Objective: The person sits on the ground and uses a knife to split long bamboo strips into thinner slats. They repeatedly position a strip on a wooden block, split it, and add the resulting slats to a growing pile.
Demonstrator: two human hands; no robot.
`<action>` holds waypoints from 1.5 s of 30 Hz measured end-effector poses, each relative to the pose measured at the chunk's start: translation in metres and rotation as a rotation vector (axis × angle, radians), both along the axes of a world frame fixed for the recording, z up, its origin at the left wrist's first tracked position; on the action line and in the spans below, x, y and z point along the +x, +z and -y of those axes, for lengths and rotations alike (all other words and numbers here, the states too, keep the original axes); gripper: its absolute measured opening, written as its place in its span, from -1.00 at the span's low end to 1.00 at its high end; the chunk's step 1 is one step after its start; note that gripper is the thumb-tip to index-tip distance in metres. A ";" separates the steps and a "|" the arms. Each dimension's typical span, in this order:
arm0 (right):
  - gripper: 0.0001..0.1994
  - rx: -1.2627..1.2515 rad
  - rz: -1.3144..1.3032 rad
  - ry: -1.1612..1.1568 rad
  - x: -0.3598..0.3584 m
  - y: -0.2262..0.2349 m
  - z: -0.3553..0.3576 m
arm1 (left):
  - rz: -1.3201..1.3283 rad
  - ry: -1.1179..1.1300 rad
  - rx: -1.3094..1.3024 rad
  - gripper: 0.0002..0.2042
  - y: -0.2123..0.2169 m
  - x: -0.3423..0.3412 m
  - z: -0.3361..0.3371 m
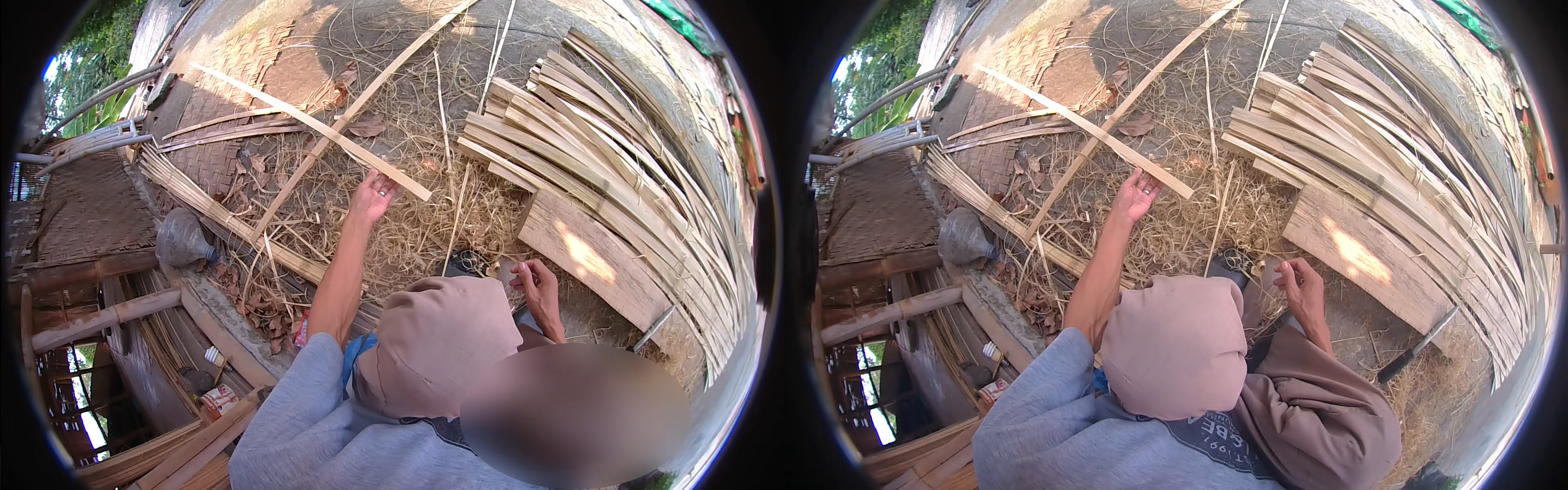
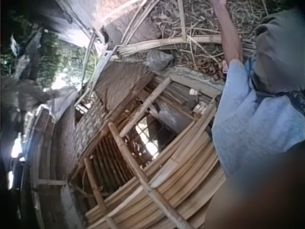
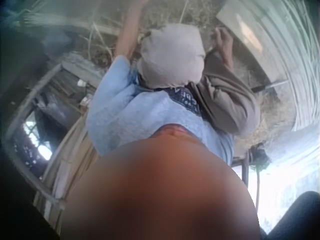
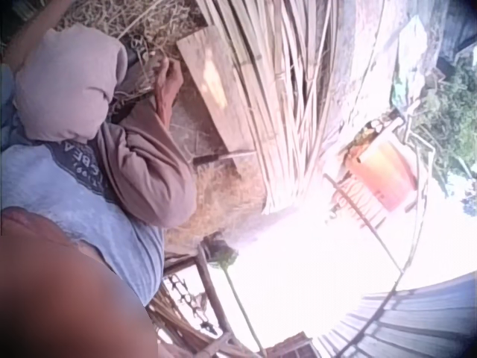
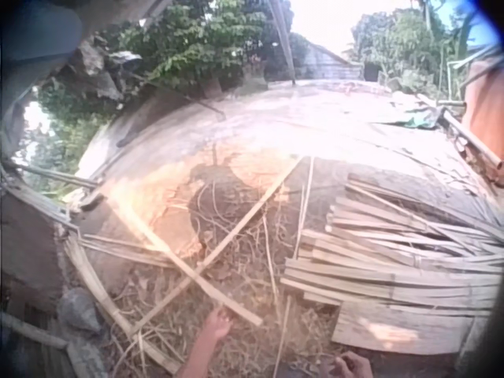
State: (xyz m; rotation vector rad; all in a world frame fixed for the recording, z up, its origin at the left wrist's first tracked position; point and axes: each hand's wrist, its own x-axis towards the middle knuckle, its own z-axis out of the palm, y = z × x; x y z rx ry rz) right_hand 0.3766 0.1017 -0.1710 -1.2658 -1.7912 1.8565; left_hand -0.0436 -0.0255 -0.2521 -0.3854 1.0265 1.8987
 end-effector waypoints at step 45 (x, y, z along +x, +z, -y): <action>-0.52 0.410 1.171 -0.935 0.336 -0.073 -0.022 | -2.231 -1.137 -0.349 -0.54 0.071 0.145 -0.264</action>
